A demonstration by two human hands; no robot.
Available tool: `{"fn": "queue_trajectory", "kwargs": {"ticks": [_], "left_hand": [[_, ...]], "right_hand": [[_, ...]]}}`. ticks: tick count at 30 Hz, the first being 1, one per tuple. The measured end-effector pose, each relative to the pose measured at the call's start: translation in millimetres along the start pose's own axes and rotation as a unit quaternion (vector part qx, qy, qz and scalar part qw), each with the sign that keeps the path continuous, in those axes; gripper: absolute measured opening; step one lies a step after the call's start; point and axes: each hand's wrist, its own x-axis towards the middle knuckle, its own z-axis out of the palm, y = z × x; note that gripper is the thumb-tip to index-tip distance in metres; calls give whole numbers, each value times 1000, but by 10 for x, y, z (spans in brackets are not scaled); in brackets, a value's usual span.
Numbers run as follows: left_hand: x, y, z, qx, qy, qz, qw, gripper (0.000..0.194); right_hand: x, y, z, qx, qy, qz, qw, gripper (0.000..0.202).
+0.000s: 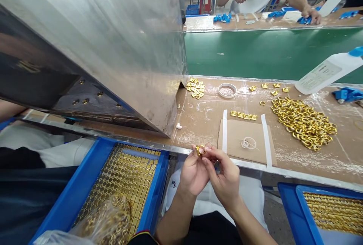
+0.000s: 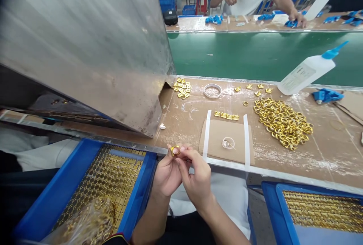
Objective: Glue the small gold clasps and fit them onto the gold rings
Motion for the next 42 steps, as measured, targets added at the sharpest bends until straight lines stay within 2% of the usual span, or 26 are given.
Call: {"fn": "queue_trajectory", "kwargs": {"ticks": [5, 8, 12, 16, 21, 29, 32, 37, 39, 42], "left_hand": [[3, -7, -73, 11, -5, 18, 1000, 34], [10, -17, -115, 16, -37, 22, 999, 33], [10, -28, -154, 61, -94, 51, 992, 44], [10, -33, -176, 137, -117, 87, 980, 58], [31, -33, -194, 192, -140, 97, 967, 72], [70, -3, -258, 272, -221, 109, 930, 53], [79, 16, -227, 287, -235, 123, 920, 48], [-4, 95, -219, 327, -225, 222, 891, 46], [-67, 135, -253, 357, -225, 260, 868, 45], [-117, 174, -305, 421, -240, 317, 815, 39]], "right_hand": [[-43, -25, -15, -6, -11, 66, 998, 25], [-34, -50, -23, 10, -30, 93, 995, 32], [-1, -81, -54, 30, -39, 105, 993, 36], [19, -127, -123, 49, -70, 106, 991, 42], [-5, -174, -209, 68, -82, 90, 990, 47], [-69, -151, -304, 87, -71, 70, 991, 46], [-34, -199, -363, 40, -65, 23, 997, 45], [95, -275, -474, -92, -64, -146, 983, 57], [132, -280, -495, -118, -71, -173, 975, 59], [150, -269, -496, -130, -75, -183, 972, 61]]}}
